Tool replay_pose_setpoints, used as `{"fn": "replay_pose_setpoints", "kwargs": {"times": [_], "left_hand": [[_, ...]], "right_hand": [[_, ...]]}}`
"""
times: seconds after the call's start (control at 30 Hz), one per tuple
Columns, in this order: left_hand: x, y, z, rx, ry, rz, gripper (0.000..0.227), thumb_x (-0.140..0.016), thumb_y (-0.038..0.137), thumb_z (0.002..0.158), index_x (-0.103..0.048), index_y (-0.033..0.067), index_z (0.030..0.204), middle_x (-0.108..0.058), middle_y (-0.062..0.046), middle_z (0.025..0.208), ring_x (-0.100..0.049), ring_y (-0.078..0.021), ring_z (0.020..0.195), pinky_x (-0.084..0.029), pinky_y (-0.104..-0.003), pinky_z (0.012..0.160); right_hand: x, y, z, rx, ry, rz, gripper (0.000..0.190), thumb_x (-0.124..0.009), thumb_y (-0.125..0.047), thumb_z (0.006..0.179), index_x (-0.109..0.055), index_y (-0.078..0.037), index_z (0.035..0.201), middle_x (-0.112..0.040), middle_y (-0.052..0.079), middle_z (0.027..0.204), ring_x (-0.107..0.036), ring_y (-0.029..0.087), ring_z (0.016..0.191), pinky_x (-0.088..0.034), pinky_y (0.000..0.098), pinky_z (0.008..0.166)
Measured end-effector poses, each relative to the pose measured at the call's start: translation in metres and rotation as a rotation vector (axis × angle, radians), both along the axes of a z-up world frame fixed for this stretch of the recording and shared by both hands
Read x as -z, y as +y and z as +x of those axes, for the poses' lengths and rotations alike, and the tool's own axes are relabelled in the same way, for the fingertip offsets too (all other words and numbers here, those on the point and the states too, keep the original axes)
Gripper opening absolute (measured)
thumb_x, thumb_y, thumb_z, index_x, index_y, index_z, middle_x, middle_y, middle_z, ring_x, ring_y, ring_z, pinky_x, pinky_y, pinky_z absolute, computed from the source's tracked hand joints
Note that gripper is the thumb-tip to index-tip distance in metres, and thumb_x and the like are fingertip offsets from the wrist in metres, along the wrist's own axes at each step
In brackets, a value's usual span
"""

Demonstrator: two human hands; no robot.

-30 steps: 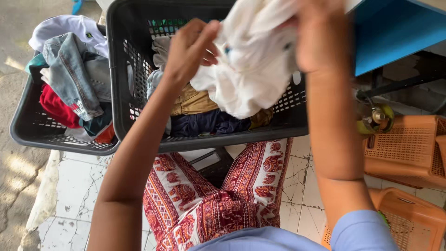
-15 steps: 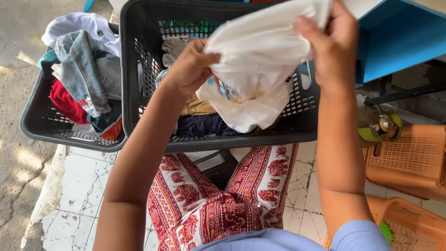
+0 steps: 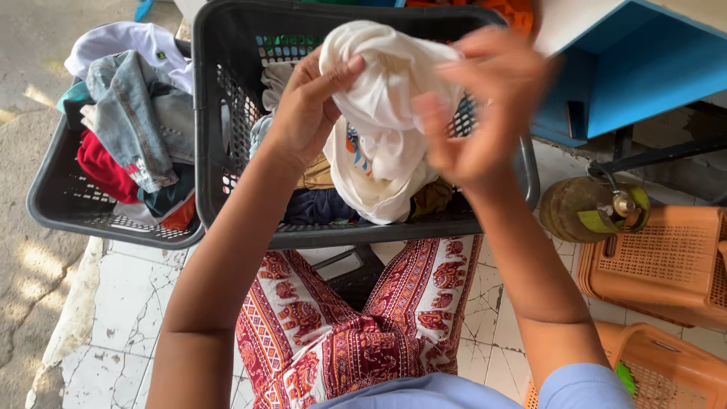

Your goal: The person picks up and turns over various pieces of clothing, including denim shorts and white shirts, inside a plastic laundry basket to sort through them.

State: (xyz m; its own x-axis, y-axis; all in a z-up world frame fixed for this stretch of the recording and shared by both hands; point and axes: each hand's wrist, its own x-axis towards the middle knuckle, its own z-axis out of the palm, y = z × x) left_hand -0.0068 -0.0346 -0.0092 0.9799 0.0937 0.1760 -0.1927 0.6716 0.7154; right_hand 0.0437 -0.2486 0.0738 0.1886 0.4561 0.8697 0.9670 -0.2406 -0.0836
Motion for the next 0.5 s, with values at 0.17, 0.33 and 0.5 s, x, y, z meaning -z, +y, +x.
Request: {"fn": "replay_pose_setpoints", "kwargs": {"times": [0.17,0.33,0.5], "left_hand": [[0.019,-0.005,0.012,-0.069,-0.002,-0.163,0.025,-0.066,0.017,0.106,-0.062,0.0021,0.126,-0.072,-0.008,0.112,-0.071,-0.0177,0.101,-0.057,-0.036,0.094],[0.033,0.005,0.015,-0.191,0.145,-0.282,0.027,-0.058,0.021,0.103,-0.063,0.0004,0.119,-0.073,-0.011,0.109,-0.073,-0.022,0.099,-0.062,-0.041,0.093],[0.026,-0.004,0.007,-0.111,-0.012,-0.202,0.025,-0.059,0.014,0.105,-0.058,0.003,0.128,-0.069,-0.01,0.114,-0.07,-0.0197,0.104,-0.059,-0.038,0.096]], "right_hand": [[0.035,0.022,-0.01,-0.111,0.232,-0.299,0.012,-0.07,-0.008,0.106,-0.061,-0.008,0.114,-0.068,0.006,0.096,-0.071,0.018,0.079,-0.057,0.031,0.067],[0.039,0.012,-0.024,-0.145,0.194,-0.445,0.011,-0.07,-0.014,0.106,-0.061,-0.008,0.11,-0.072,0.006,0.087,-0.072,0.021,0.072,-0.057,0.0329,0.062],[0.014,0.005,-0.027,-0.015,0.348,-0.34,0.005,-0.065,-0.007,0.108,-0.066,-0.006,0.112,-0.073,0.009,0.083,-0.071,0.021,0.064,-0.05,0.0343,0.054]]}}
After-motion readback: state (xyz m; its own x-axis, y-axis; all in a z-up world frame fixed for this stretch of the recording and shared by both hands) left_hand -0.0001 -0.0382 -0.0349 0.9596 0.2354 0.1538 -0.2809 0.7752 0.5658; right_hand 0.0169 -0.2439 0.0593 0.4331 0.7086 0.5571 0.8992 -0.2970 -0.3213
